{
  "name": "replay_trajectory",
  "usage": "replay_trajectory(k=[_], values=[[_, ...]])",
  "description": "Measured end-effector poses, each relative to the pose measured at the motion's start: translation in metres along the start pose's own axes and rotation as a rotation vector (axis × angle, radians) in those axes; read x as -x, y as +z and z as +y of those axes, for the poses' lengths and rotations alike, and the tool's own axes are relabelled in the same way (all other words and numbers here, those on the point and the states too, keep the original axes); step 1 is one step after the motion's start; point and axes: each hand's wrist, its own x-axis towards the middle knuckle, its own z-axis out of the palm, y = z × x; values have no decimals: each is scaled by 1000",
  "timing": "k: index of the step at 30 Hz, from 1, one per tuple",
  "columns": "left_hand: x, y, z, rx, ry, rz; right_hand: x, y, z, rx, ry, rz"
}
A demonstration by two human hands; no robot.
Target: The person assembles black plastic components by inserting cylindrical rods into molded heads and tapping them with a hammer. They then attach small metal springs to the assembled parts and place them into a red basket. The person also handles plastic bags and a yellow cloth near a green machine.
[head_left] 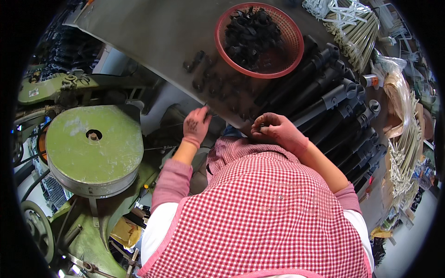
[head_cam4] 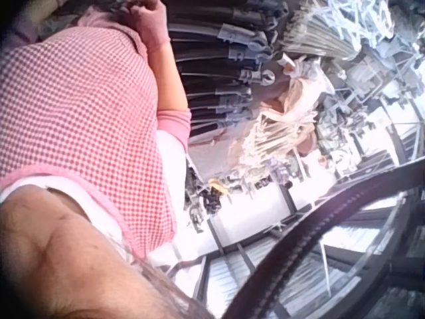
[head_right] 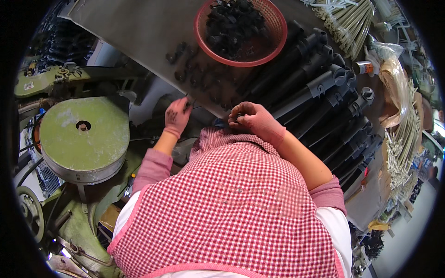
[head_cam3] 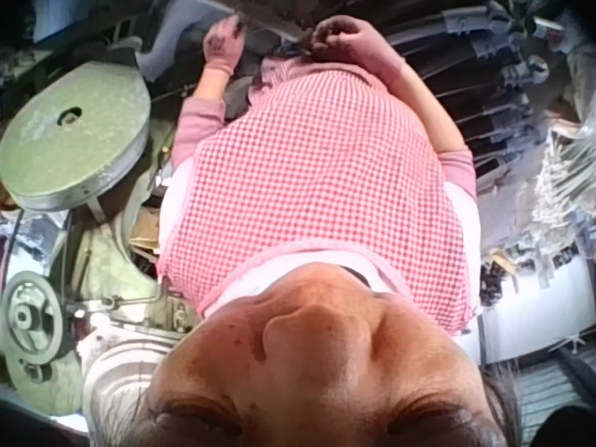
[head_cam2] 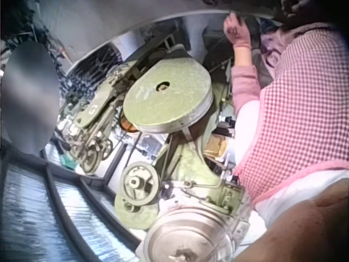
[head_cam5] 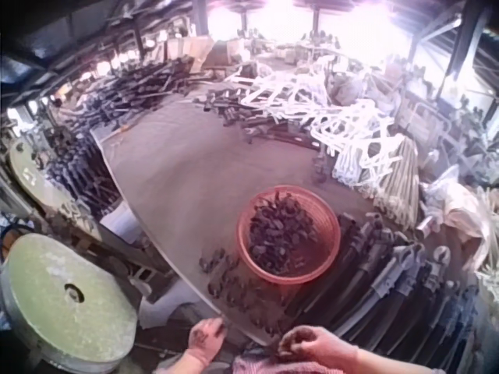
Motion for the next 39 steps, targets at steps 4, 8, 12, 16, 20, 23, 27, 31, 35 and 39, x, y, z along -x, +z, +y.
replay_trajectory(k=[4, 8, 12, 16, 20, 23, 27, 31, 35, 39], values=[[-45, 23, -23, -128, 97, -74, 16, -6, -11, -63, 50, -13], [-72, 4, -5, -208, 115, -152, 23, -16, -11, -207, -38, -20], [-119, -24, 37, -48, 382, 203, 29, -38, -9, -187, -176, 150], [-214, -2, 93, -131, 497, 56, 31, -50, -10, -359, -230, 77], [-269, 42, 147, -704, 96, -628, 33, -54, -12, -336, -246, 107], [-283, 51, 152, -782, 178, -648, 38, -61, -11, -345, -236, 144], [-282, 44, 132, -674, 145, -569, 41, -72, -9, -410, -246, 116], [-277, 42, 129, -630, -47, -611, 36, -71, -13, -423, -223, 175], [-270, 35, 136, -541, -26, -568, 34, -65, -23, -373, -250, 125], [-263, 20, 110, 378, -124, -429, 40, -62, -29, -364, -277, 119]])
